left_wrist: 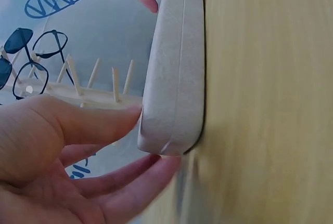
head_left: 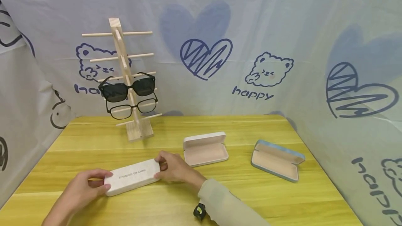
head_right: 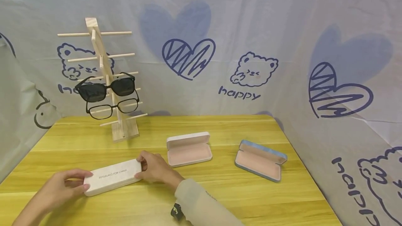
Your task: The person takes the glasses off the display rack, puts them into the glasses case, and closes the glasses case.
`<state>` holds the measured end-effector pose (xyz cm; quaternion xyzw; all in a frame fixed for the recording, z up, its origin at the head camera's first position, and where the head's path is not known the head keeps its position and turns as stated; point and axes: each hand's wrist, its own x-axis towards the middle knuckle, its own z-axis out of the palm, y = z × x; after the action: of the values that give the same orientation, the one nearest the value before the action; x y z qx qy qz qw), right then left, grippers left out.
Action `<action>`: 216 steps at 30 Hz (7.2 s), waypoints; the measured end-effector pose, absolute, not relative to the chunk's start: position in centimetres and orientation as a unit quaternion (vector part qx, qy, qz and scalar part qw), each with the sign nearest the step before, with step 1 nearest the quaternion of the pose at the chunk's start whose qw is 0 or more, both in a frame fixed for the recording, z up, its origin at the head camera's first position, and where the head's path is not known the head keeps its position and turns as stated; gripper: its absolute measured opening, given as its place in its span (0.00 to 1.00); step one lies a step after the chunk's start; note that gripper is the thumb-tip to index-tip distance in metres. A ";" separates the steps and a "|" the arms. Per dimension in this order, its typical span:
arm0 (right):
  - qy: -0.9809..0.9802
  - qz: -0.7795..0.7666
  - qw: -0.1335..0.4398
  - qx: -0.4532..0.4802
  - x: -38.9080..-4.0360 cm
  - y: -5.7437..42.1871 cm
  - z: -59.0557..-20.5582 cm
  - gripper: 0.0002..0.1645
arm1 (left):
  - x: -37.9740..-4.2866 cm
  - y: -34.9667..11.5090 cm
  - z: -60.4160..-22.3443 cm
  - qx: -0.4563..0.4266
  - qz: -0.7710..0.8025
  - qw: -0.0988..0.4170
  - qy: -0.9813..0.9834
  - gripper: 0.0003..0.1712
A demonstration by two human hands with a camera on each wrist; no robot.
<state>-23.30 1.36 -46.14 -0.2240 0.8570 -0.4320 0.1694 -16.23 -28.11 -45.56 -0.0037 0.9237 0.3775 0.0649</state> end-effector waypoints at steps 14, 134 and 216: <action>0.849 -0.449 0.156 -0.232 -26.1 5.0 -42.1 0.27 | -17.8 -29.1 -40.7 0.020 0.338 -0.038 0.940 0.24; 0.749 -0.611 -0.038 -0.253 -27.9 6.0 -29.0 0.22 | -19.3 -22.6 -28.0 0.052 0.457 -0.162 0.873 0.23; 0.813 -0.560 -0.043 -0.154 -21.9 15.2 -40.3 0.27 | -19.6 -14.2 -38.0 0.110 0.529 -0.014 0.841 0.26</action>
<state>-21.90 15.17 -40.34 -0.1542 0.8128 -0.5601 -0.0429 -19.65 -14.21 -38.00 0.1102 0.8412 0.5291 -0.0136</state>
